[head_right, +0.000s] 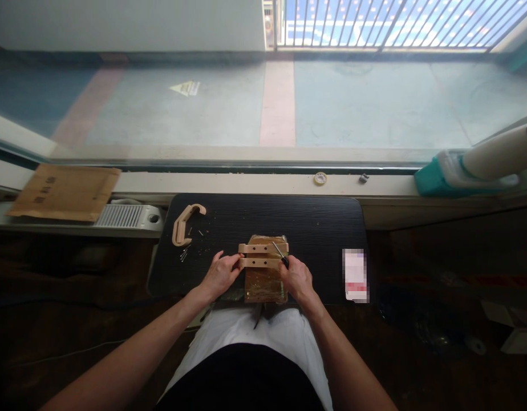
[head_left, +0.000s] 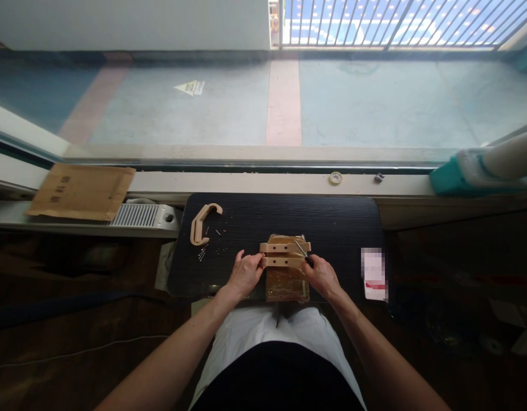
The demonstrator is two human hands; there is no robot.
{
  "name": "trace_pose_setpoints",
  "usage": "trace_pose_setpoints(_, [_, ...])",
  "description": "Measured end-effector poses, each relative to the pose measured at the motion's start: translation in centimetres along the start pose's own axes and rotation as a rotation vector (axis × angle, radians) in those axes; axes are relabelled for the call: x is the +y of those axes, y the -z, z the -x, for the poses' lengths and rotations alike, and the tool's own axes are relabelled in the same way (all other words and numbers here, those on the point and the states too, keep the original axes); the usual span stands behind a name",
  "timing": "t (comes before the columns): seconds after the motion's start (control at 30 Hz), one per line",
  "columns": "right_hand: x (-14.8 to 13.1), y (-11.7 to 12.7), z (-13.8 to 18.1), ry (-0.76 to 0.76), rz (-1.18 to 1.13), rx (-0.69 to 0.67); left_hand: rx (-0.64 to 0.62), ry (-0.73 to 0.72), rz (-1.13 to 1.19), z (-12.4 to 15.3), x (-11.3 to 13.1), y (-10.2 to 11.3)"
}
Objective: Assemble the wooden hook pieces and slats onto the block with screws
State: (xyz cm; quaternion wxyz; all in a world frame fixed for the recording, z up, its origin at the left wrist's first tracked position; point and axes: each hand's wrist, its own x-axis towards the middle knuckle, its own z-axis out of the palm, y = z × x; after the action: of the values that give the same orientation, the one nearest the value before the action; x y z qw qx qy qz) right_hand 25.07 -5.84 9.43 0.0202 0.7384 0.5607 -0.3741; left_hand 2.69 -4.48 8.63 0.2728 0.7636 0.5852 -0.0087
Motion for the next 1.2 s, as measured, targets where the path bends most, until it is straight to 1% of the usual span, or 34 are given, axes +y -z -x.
trace_pose_setpoints(0.43, [-0.37,0.42,-0.05,0.004,0.065,-0.026,0.005,0.005,0.012,-0.03,0.25,0.35])
trace_pose_setpoints(1.0, [-0.31,0.22,-0.19,-0.002,0.046,-0.030,-0.005,0.020,-0.026,-0.09,0.09,-0.09])
trace_pose_setpoints(1.2, [-0.69,0.48,0.10,-0.029,0.081,-0.042,-0.008,0.022,-0.052,0.00,0.17,-0.08])
